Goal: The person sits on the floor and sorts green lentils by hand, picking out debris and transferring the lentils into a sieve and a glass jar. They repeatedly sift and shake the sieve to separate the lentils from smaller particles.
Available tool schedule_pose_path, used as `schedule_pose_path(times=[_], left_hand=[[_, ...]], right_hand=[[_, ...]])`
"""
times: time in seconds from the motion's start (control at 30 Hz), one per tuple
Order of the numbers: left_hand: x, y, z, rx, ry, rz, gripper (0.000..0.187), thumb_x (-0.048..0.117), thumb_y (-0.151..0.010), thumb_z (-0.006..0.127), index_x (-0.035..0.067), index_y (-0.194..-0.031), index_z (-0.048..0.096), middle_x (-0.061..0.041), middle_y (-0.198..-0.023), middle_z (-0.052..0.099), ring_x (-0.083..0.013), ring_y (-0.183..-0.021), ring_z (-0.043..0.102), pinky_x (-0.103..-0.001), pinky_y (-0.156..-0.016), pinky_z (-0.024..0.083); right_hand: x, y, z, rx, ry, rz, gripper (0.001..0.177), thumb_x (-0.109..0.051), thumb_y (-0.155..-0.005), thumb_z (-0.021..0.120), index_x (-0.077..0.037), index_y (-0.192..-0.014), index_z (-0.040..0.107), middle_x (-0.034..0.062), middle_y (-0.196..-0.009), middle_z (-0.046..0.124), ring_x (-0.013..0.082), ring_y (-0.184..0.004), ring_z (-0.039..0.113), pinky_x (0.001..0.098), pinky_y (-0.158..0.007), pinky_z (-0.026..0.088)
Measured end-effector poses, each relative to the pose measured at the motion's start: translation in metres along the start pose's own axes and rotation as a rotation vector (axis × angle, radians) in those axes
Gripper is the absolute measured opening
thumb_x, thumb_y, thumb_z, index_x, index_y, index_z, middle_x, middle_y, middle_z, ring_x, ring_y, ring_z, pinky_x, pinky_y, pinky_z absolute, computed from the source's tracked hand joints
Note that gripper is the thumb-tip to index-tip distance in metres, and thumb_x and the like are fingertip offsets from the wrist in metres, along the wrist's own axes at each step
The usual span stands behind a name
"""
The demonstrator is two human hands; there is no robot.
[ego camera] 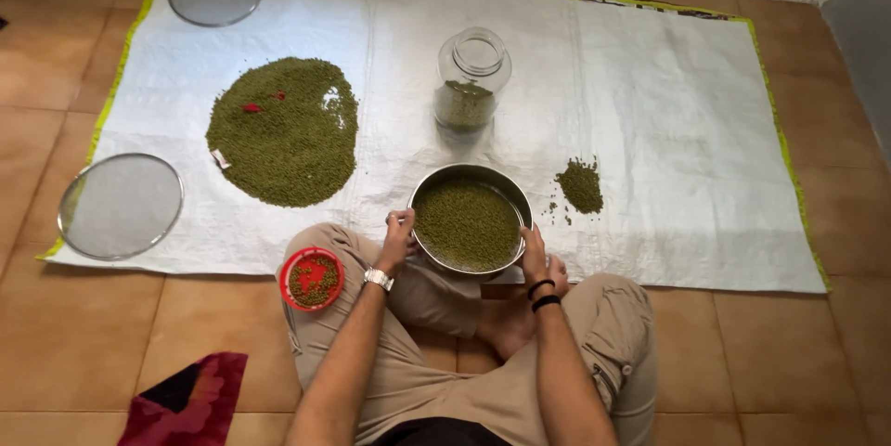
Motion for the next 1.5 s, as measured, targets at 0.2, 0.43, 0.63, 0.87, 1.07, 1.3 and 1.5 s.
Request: schedule_pose_path(times=[0.2, 0.43, 0.63, 0.87, 1.07, 1.3, 1.5], left_hand=[[-0.003, 0.001, 0.002, 0.109, -0.105, 0.469, 0.063, 0.06, -0.103, 0.05, 0.005, -0.134, 0.045, -0.022, -0.125, 0.057, -0.0291, -0.113, 0.056, -0.041, -0.098, 0.047], [0.011, 0.017, 0.006, 0.147, -0.29, 0.417, 0.05, 0.046, -0.104, 0.043, 0.005, -0.132, 0.046, -0.02, -0.115, 0.066, -0.0303, -0.107, 0.065, -0.04, -0.094, 0.05], [0.008, 0.01, 0.005, 0.165, -0.266, 0.431, 0.05, 0.045, -0.104, 0.048, 0.003, -0.131, 0.05, -0.02, -0.119, 0.067, -0.0283, -0.111, 0.066, -0.039, -0.096, 0.051], [0.02, 0.032, 0.007, 0.076, -0.125, 0.57, 0.061, 0.046, -0.1, 0.052, 0.008, -0.147, 0.049, -0.012, -0.123, 0.059, -0.0207, -0.1, 0.058, -0.036, -0.087, 0.052], [0.017, 0.019, 0.006, 0.119, -0.213, 0.34, 0.06, 0.051, -0.099, 0.055, 0.011, -0.144, 0.054, -0.008, -0.109, 0.066, -0.017, -0.096, 0.062, -0.032, -0.085, 0.052], [0.029, 0.035, 0.014, -0.013, -0.243, 0.501, 0.067, 0.049, -0.103, 0.056, 0.016, -0.158, 0.039, -0.007, -0.131, 0.06, -0.0166, -0.11, 0.058, -0.034, -0.094, 0.049], [0.04, 0.042, 0.016, -0.013, -0.338, 0.405, 0.075, 0.056, -0.098, 0.048, 0.027, -0.163, 0.025, -0.013, -0.133, 0.057, -0.0204, -0.102, 0.062, -0.035, -0.092, 0.053]], right_hand=[[0.002, 0.003, 0.002, -0.004, 0.157, -0.237, 0.059, -0.034, -0.103, 0.047, -0.001, -0.152, 0.044, 0.016, -0.14, 0.057, 0.0268, -0.125, 0.054, 0.0374, -0.105, 0.042], [-0.002, 0.01, 0.01, 0.079, 0.271, -0.333, 0.061, -0.032, -0.104, 0.043, 0.0, -0.155, 0.035, 0.0156, -0.151, 0.048, 0.0272, -0.139, 0.043, 0.0343, -0.117, 0.029], [-0.001, 0.011, 0.012, 0.022, 0.293, -0.151, 0.058, -0.028, -0.101, 0.041, 0.0, -0.151, 0.046, 0.0247, -0.144, 0.058, 0.0371, -0.133, 0.051, 0.0389, -0.115, 0.036], [-0.014, 0.023, 0.009, 0.076, 0.265, -0.412, 0.067, -0.026, -0.1, 0.047, 0.0, -0.158, 0.027, 0.0216, -0.158, 0.039, 0.0326, -0.146, 0.034, 0.0371, -0.12, 0.022], [0.002, 0.011, 0.008, 0.008, 0.337, -0.179, 0.063, -0.019, -0.092, 0.043, -0.002, -0.153, 0.041, 0.0195, -0.131, 0.059, 0.0299, -0.113, 0.053, 0.0385, -0.104, 0.041], [-0.003, 0.008, -0.006, 0.101, 0.213, -0.215, 0.066, -0.02, -0.094, 0.044, -0.006, -0.157, 0.035, 0.0161, -0.127, 0.059, 0.0257, -0.105, 0.052, 0.0343, -0.098, 0.042], [-0.013, 0.011, -0.004, 0.089, 0.269, -0.42, 0.067, -0.021, -0.094, 0.045, -0.005, -0.158, 0.032, 0.0156, -0.128, 0.06, 0.0242, -0.102, 0.053, 0.0333, -0.096, 0.043]])
Point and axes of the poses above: each hand's wrist, its own y-axis away from the middle knuckle, its own z-axis out of the palm, x = y × z, the point moved 3 cm from there along -y, towards the middle knuckle
